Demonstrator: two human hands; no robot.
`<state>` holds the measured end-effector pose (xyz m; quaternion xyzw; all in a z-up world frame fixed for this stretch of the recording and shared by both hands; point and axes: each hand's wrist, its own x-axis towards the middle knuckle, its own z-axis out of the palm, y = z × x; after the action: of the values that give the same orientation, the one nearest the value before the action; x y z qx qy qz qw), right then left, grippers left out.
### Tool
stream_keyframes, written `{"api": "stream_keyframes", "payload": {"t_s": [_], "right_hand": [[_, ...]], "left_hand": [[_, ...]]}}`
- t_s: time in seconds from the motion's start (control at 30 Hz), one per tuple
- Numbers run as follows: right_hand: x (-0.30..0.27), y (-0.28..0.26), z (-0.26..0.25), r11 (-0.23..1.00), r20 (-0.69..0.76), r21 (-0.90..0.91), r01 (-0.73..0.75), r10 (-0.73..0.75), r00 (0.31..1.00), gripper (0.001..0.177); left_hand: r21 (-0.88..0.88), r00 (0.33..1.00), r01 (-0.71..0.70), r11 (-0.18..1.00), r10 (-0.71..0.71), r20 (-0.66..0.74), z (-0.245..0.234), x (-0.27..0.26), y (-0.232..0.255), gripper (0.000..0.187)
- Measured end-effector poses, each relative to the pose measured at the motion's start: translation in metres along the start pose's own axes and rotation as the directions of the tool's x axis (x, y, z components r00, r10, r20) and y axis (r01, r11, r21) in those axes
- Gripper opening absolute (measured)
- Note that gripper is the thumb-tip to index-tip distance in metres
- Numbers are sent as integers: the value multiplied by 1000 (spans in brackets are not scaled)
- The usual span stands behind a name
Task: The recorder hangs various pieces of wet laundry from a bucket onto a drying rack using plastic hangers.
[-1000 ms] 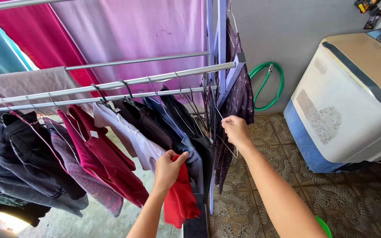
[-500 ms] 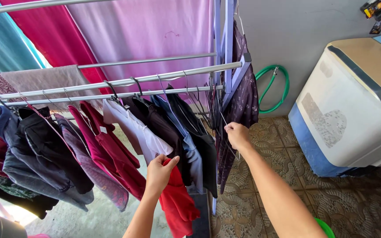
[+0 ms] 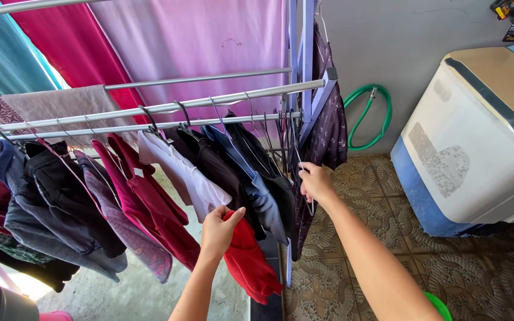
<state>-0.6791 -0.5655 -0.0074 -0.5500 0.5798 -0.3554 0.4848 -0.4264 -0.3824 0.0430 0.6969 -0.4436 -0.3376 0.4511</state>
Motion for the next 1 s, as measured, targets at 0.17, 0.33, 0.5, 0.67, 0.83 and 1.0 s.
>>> {"api": "stream_keyframes", "payload": {"t_s": [0.17,0.33,0.5,0.67,0.83,1.0], "right_hand": [[31,12,11,995,90,90,-30,22,996,49],[54,-10,21,993,49,-119,12,-6,999,54],[54,-51,32,993,-69,-115,-4,-4,998,53],[120,-2,47,942,-270,-228,245,-303,914,51],[97,-39,51,919,-303,-359,163,-280,911,50],[86,-76,50,988,-104,-152,-17,1,995,51]], "left_hand": [[5,1000,3,1000,-3,5,10,1,-3,41],[18,1000,25,1000,-25,-5,10,-1,-2,42],[-114,996,84,990,-87,-28,14,5,-4,38],[-159,995,84,984,-90,-32,13,13,-4,37],[-193,993,98,976,-110,-51,7,16,-21,36],[-282,988,130,950,-147,-38,5,17,-30,33]]}}
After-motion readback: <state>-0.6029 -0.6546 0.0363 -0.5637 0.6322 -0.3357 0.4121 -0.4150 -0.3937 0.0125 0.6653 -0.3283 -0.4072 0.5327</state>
